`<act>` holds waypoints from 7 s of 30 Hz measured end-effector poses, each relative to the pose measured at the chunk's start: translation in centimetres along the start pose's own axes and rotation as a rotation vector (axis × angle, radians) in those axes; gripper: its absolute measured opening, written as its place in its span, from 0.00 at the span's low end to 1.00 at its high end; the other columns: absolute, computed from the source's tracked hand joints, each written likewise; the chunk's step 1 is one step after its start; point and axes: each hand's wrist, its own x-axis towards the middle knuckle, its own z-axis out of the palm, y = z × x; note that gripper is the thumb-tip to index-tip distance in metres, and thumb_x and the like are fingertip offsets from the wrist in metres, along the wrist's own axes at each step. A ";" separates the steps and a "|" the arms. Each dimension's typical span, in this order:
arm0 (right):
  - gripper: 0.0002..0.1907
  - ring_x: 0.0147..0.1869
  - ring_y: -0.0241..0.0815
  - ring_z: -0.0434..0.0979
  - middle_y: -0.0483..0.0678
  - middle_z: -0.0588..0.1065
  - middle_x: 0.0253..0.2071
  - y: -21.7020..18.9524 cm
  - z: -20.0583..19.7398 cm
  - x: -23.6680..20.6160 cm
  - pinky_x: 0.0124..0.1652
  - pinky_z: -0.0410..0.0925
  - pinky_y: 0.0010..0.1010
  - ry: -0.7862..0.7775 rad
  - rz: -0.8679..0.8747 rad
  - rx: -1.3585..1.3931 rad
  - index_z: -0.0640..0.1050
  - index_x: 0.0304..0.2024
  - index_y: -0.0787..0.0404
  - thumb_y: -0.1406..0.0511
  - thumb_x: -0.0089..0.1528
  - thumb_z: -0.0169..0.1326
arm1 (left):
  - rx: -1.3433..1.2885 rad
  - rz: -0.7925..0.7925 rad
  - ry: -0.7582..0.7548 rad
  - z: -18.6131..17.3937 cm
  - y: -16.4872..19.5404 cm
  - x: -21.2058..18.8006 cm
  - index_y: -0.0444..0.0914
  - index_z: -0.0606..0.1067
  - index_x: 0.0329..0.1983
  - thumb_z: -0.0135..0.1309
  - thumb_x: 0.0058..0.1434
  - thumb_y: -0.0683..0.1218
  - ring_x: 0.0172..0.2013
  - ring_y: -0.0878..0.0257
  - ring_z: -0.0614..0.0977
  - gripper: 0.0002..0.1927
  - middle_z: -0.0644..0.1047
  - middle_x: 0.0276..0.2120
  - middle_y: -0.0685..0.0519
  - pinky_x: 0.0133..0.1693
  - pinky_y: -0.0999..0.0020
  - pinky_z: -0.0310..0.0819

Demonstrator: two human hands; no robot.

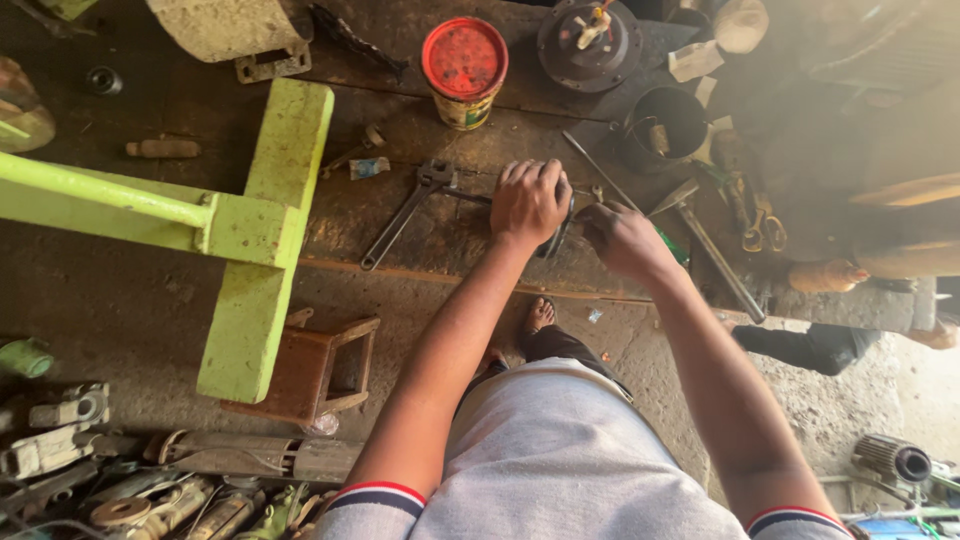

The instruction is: The person disassembles a small electric motor on a workbench using a screwdriver, pliers, and a hammer. They remove screws, separate the motor housing, and extract the rotor, leaving the components on the bench.

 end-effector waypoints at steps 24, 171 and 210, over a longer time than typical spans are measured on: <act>0.24 0.24 0.32 0.62 0.42 0.69 0.25 3.4 6.6 -1.0 0.23 0.56 0.25 -0.058 0.717 1.207 0.76 0.39 0.62 0.47 0.73 0.49 | -0.029 0.054 0.040 -0.5 -0.1 0.0 0.39 0.72 0.32 0.50 0.64 0.46 0.39 0.50 0.82 0.07 0.81 0.31 0.47 0.49 0.53 0.71; 0.31 0.33 0.58 0.81 0.56 0.77 0.30 3.8 1.8 2.7 0.33 0.73 0.50 -0.541 0.326 -0.306 0.59 0.72 0.42 0.57 0.67 0.48 | -0.040 0.368 -0.293 -0.7 -1.4 -2.9 0.45 0.77 0.47 0.52 0.66 0.65 0.67 0.49 0.66 0.22 0.72 0.61 0.51 0.70 0.43 0.49; 0.13 0.31 0.38 0.75 0.49 0.78 0.33 -0.6 -0.1 0.1 0.34 0.68 0.30 0.041 0.283 0.228 0.79 0.44 0.62 0.58 0.69 0.59 | -0.083 0.399 -0.353 -1.4 -1.6 -2.4 0.45 0.75 0.53 0.62 0.56 0.57 0.69 0.51 0.64 0.24 0.70 0.62 0.53 0.72 0.44 0.47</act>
